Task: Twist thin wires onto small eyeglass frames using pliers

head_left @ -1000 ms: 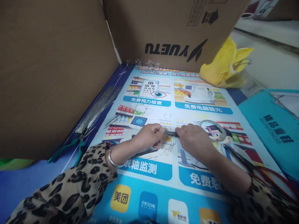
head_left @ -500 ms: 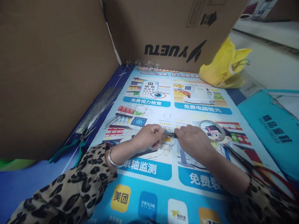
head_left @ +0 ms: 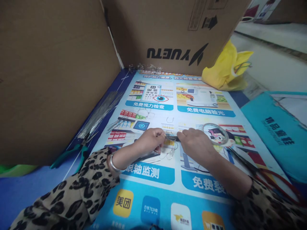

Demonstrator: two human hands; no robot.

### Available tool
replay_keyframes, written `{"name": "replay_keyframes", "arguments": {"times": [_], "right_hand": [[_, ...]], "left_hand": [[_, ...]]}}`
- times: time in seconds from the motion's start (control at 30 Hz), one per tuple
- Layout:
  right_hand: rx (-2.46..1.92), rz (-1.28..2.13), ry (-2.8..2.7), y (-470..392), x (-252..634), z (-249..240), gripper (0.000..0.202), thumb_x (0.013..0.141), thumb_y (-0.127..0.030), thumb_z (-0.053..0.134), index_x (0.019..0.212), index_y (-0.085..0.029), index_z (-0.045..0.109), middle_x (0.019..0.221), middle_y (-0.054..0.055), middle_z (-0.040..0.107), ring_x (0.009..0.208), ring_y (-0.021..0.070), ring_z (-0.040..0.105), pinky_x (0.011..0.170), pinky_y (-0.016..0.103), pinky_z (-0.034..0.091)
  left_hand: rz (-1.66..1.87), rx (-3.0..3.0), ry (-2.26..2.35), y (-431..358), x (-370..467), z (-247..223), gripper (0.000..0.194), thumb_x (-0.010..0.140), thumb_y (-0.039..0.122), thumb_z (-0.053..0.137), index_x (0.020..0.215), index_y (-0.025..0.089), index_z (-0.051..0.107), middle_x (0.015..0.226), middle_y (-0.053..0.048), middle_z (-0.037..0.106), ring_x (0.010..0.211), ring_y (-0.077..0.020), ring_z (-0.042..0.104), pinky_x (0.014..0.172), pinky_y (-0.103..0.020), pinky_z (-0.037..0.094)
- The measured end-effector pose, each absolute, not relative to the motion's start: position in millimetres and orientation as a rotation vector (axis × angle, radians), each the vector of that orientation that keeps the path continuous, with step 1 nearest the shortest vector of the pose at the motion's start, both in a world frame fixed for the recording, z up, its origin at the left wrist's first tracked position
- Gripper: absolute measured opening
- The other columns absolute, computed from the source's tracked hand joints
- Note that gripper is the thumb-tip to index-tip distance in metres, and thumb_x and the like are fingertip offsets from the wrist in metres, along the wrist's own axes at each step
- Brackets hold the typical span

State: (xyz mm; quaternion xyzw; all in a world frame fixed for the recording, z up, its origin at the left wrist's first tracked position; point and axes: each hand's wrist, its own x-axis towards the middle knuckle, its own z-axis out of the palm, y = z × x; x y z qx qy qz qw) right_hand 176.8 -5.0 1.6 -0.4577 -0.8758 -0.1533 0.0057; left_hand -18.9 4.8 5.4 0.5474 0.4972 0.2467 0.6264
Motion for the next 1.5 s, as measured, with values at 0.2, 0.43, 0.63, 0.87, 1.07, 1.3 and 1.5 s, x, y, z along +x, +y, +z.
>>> {"name": "replay_keyframes", "arguments": {"times": [0.2,0.43,0.63,0.87,1.07,1.3,1.5], "right_hand": [[-1.445,-0.435,-2.739,-5.5,176.3,2.3,0.019,0.080,-0.008,0.042,0.077,-0.017,0.059,0.067,0.006,0.060,0.063,0.0186,0.048,0.056,0.032,0.016],[-1.468,-0.397,-2.748,-5.1,175.3,2.1,0.019,0.082,-0.008,0.041,0.078,-0.017,0.058,0.069,0.006,0.060,0.064,0.0178,0.048,0.056,0.032,0.016],[-1.471,-0.394,-2.733,-5.0,175.5,1.8,0.020,0.081,-0.008,0.041,0.078,-0.017,0.058,0.068,0.006,0.060,0.064,0.0174,0.046,0.056,0.032,0.016],[-1.396,-0.466,-2.640,0.5,181.7,0.9,0.018,0.083,-0.012,0.044,0.078,-0.018,0.061,0.070,0.005,0.058,0.071,0.0192,0.046,0.064,0.033,0.021],[-1.450,-0.558,-2.559,6.7,193.9,-1.0,0.017,0.081,-0.013,0.046,0.078,-0.017,0.062,0.070,0.006,0.058,0.072,0.0196,0.044,0.065,0.033,0.021],[-1.495,-0.576,-2.545,6.8,191.4,-0.7,0.018,0.081,-0.013,0.046,0.080,-0.017,0.063,0.071,0.005,0.060,0.072,0.0199,0.045,0.066,0.032,0.021],[-1.463,-0.633,-2.562,5.9,191.9,-1.0,0.023,0.085,-0.014,0.043,0.093,-0.015,0.065,0.071,0.005,0.062,0.069,0.0187,0.048,0.064,0.032,0.022]], "left_hand": [[0.582,1.226,1.147,4.4,-17.9,5.5,0.005,0.073,0.016,0.048,0.068,0.016,0.050,0.047,0.007,0.051,0.033,-0.0054,0.048,0.035,-0.014,0.036],[0.575,1.223,1.158,3.9,-17.4,6.0,0.008,0.073,0.013,0.046,0.066,0.016,0.049,0.046,0.007,0.051,0.032,-0.0050,0.047,0.035,-0.014,0.036],[0.593,1.216,1.140,3.9,-16.3,5.4,0.009,0.072,0.012,0.046,0.064,0.016,0.049,0.046,0.007,0.050,0.032,-0.0051,0.047,0.034,-0.015,0.036],[0.649,1.161,1.156,5.5,-18.4,9.9,0.015,0.077,0.021,0.049,0.063,0.017,0.047,0.047,0.006,0.050,0.033,-0.0067,0.047,0.035,-0.017,0.037],[0.676,1.104,1.137,9.5,-23.3,12.5,0.010,0.075,0.019,0.050,0.066,0.016,0.052,0.050,0.005,0.052,0.034,-0.0066,0.047,0.037,-0.019,0.038],[0.653,1.123,1.081,9.2,-24.2,10.5,0.009,0.076,0.020,0.052,0.069,0.015,0.054,0.048,0.005,0.050,0.034,-0.0064,0.047,0.037,-0.019,0.038],[0.627,1.163,1.098,8.0,-23.0,15.2,0.017,0.079,0.027,0.053,0.067,0.016,0.051,0.053,0.004,0.054,0.037,-0.0062,0.050,0.040,-0.019,0.039]]}}
